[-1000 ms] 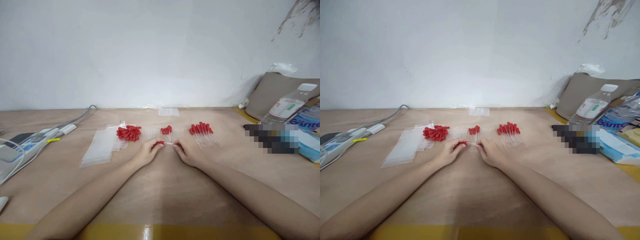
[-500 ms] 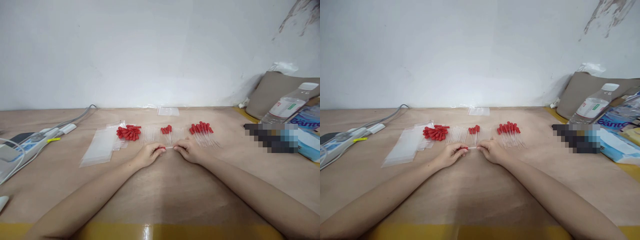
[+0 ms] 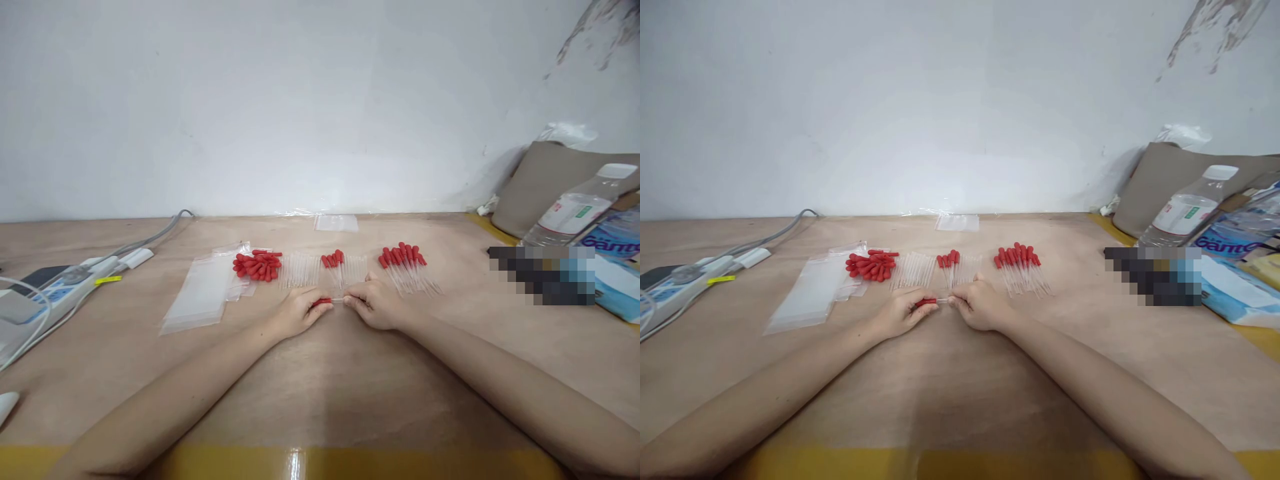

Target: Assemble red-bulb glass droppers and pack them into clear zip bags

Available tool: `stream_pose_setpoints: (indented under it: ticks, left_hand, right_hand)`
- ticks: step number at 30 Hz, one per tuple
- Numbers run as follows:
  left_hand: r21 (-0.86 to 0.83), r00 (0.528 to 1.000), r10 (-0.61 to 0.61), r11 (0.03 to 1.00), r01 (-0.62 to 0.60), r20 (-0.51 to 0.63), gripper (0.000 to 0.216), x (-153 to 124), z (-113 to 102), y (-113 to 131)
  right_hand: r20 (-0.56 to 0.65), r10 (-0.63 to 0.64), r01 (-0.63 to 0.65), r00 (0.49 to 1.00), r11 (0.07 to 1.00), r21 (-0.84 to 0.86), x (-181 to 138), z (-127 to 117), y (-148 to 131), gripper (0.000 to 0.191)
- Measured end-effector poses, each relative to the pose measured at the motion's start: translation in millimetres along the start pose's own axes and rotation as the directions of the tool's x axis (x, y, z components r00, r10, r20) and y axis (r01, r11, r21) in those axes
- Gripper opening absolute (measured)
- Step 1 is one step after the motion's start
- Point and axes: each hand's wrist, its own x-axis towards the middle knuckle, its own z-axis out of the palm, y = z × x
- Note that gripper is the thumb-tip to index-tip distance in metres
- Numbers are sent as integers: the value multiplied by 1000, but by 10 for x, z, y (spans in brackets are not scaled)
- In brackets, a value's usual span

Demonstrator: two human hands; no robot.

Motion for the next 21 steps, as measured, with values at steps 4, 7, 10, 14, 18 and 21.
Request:
stream_pose_setpoints:
  ticks: [4, 7, 10, 14, 18, 21]
  left_hand:
    - [19, 999, 17, 1000, -18, 28, 21, 9, -12, -1]
    - [20, 999, 17, 1000, -18, 38, 20, 26, -23, -13]
    - [36, 999, 45, 998, -44, -15, 18, 38, -43, -17]
    - [78, 983, 16, 997, -2, -184, 36, 15, -78, -22]
    - [97, 984, -4, 995, 22, -181, 33, -20, -85, -51]
    - [85, 992, -15, 996, 26, -129, 28, -23, -76, -60]
  right_hand:
    - [65, 73, -79, 995, 993, 93, 33, -29, -42, 26]
    - [107, 87, -98, 990, 991, 95, 48, -73, -74, 26]
    - [136, 36, -49, 990, 994, 95, 63, -165, -118, 25]
    - [136, 124, -140, 983, 983, 116, 72, -350, -49, 24]
    - [-120, 532, -533, 838, 846, 25, 28, -548, 310, 33]
    - [-244, 693, -726, 678, 683, -80, -47, -656, 614, 33]
